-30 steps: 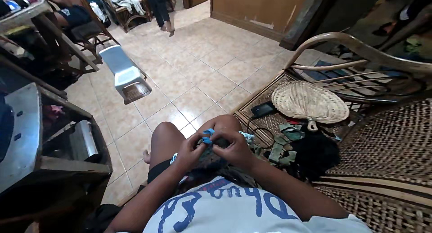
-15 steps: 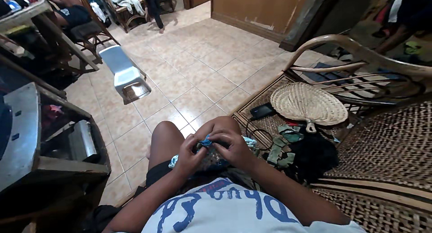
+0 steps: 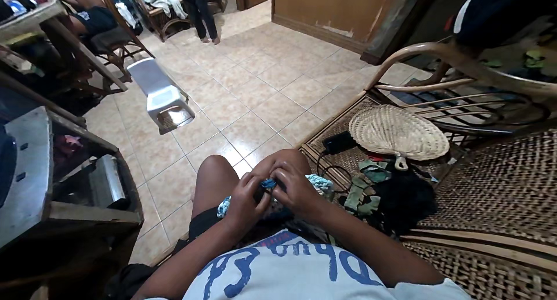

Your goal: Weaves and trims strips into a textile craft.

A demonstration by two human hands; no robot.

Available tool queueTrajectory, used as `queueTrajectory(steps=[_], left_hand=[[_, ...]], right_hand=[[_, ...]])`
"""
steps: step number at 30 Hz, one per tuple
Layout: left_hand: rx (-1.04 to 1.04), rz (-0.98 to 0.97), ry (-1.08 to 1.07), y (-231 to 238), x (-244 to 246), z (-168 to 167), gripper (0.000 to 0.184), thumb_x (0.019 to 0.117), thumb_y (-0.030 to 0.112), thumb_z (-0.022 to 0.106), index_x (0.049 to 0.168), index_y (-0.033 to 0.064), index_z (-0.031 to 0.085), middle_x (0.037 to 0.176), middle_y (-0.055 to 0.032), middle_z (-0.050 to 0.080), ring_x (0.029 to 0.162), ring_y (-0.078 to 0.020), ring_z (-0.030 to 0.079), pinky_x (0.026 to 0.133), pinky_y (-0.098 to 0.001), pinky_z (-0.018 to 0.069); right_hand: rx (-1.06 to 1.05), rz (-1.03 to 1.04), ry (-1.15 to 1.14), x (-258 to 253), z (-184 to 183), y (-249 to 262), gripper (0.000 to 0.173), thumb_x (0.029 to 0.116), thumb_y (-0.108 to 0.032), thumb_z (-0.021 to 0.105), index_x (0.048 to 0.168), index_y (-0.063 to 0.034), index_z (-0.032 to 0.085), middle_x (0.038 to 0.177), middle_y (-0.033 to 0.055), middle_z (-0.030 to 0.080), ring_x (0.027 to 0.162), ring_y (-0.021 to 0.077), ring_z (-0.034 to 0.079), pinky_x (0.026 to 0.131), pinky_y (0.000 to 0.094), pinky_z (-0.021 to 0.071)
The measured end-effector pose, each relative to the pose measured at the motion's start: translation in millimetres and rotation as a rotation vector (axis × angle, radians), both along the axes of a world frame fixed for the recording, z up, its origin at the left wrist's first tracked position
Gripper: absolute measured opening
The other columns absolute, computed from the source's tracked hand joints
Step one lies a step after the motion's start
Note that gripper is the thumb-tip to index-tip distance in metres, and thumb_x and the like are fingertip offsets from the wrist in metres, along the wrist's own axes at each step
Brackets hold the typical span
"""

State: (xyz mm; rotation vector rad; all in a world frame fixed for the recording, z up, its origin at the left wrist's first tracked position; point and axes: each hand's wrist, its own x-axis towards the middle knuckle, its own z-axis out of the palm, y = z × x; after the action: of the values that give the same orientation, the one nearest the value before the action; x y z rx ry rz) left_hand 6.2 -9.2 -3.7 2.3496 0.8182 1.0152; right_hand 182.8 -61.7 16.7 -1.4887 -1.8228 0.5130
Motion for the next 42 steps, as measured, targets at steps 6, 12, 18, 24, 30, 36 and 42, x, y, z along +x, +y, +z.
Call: queueTrajectory(steps=[6, 12, 18, 24, 30, 36, 42], left_hand=[[-0.035, -0.008, 0.027, -2.7, -0.2, 4.2, 0.025, 0.0919, 0.017, 0.062, 0.106, -0.0014, 0.072, 0.100, -0.0150, 0.070, 0.091, -0.0192, 0.068, 0.082, -0.0338, 0.0578], [-0.283, -0.097, -0.034, 8.4, -2.5, 4.6, 0.024, 0.0921, 0.013, 0.062, 0.104, -0.0051, 0.071, 0.096, -0.0132, 0.070, 0.089, -0.0114, 0.066, 0.083, -0.0265, 0.0545], [-0.844, -0.170, -0.267, 16.7, -4.4, 7.2, 0.019, 0.0973, 0.010, 0.059, 0.110, -0.0017, 0.066, 0.096, -0.0005, 0.070, 0.086, -0.0045, 0.068, 0.082, -0.0251, 0.0579], [-0.818, -0.138, -0.302, 16.2, -3.9, 2.4, 0.016, 0.0981, 0.008, 0.061, 0.108, -0.0023, 0.067, 0.095, -0.0025, 0.071, 0.085, -0.0058, 0.068, 0.081, -0.0254, 0.0583], [-0.593, -0.153, -0.209, 14.3, -4.6, -2.4, 0.019, 0.0964, 0.014, 0.065, 0.104, -0.0030, 0.070, 0.096, -0.0032, 0.069, 0.084, -0.0010, 0.065, 0.079, -0.0190, 0.0554], [-0.504, -0.154, -0.165, 12.2, -4.3, 1.1, 0.024, 0.0977, 0.018, 0.064, 0.107, -0.0032, 0.069, 0.097, -0.0047, 0.067, 0.084, -0.0005, 0.063, 0.078, -0.0177, 0.0538], [-0.529, -0.128, -0.106, 15.8, -9.3, 0.9, 0.024, 0.0995, 0.017, 0.058, 0.110, -0.0022, 0.068, 0.102, -0.0068, 0.068, 0.088, -0.0022, 0.063, 0.081, -0.0198, 0.0533]], right_hand=[[-0.195, 0.121, 0.065, 8.0, 13.6, 6.2, 0.028, 0.0984, -0.014, 0.047, 0.099, 0.0054, 0.066, 0.114, 0.0203, 0.061, 0.108, 0.0307, 0.059, 0.093, 0.0455, 0.0473], [-0.375, 0.199, 0.374, 22.0, 0.2, 17.1, 0.025, 0.0990, -0.012, 0.048, 0.105, 0.0039, 0.067, 0.109, 0.0121, 0.061, 0.102, 0.0142, 0.057, 0.091, 0.0317, 0.0464], [0.109, 0.006, 0.167, 18.4, -14.1, 9.7, 0.019, 0.0935, -0.022, 0.070, 0.098, -0.0036, 0.074, 0.103, 0.0108, 0.070, 0.102, 0.0223, 0.065, 0.093, 0.0424, 0.0522], [0.391, -0.107, -0.230, -2.3, -23.2, -3.2, 0.026, 0.1016, -0.023, 0.056, 0.101, -0.0066, 0.077, 0.099, 0.0106, 0.073, 0.098, 0.0300, 0.069, 0.090, 0.0503, 0.0536], [0.556, -0.151, -0.427, -8.6, -21.2, 1.3, 0.020, 0.0952, -0.018, 0.060, 0.084, -0.0051, 0.071, 0.084, 0.0110, 0.070, 0.086, 0.0307, 0.069, 0.088, 0.0496, 0.0545], [0.684, -0.111, -0.481, -0.5, -12.8, 4.8, 0.019, 0.0941, -0.017, 0.061, 0.083, -0.0061, 0.071, 0.081, 0.0093, 0.069, 0.082, 0.0282, 0.068, 0.087, 0.0463, 0.0542], [0.720, -0.135, -0.386, 13.2, -2.8, -12.5, 0.020, 0.0939, -0.020, 0.061, 0.083, -0.0076, 0.072, 0.083, 0.0087, 0.070, 0.085, 0.0258, 0.068, 0.088, 0.0404, 0.0545]])
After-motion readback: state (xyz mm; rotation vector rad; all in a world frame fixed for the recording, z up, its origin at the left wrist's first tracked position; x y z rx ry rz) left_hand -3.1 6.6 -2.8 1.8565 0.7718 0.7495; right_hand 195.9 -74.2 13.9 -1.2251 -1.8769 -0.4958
